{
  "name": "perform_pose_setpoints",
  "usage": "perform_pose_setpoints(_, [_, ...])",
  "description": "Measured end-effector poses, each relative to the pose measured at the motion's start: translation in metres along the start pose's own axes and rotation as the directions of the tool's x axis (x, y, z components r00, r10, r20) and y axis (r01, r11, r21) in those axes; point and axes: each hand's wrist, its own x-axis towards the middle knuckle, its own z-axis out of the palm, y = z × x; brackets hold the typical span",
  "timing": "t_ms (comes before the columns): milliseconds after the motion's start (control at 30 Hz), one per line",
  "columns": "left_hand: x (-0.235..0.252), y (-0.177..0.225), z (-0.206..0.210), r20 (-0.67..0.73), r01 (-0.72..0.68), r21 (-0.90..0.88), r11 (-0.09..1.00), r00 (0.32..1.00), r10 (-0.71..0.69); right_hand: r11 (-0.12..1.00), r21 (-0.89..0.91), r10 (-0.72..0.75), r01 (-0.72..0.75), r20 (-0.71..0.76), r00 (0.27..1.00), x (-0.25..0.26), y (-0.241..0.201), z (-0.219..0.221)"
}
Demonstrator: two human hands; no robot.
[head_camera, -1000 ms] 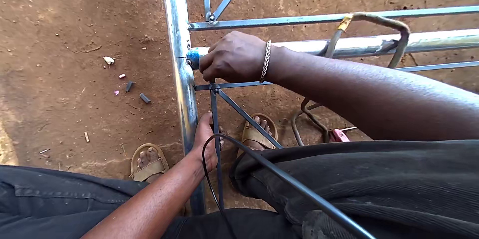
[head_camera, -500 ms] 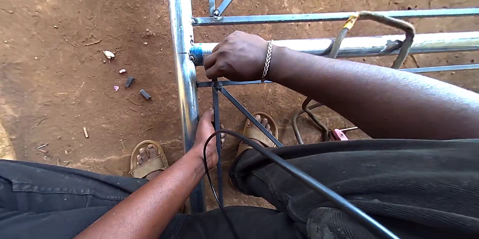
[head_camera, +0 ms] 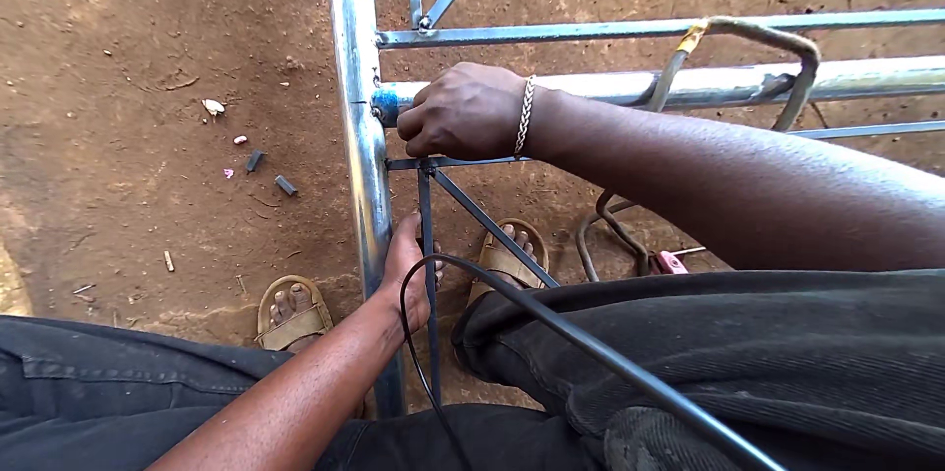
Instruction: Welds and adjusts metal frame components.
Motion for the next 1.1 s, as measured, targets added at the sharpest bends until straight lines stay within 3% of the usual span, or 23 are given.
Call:
perform_pose_setpoints(967, [-0.0004,0.0003,0.0001,0.002,0.002,0.020,1.000,1.000,-0.002,0.999,-0.004,0.054,-0.054,0.091,0.994,0.0057,-0.0039,-0.0086])
perform_pose_setpoints(1100, [0.0001,0.0004,-0.0001,0.007,0.009,0.017,1.000,1.000,-0.009,0.999,0.033,0.004,-0.005,0.023,1.000,0.0024,-0.0025,-0.0076])
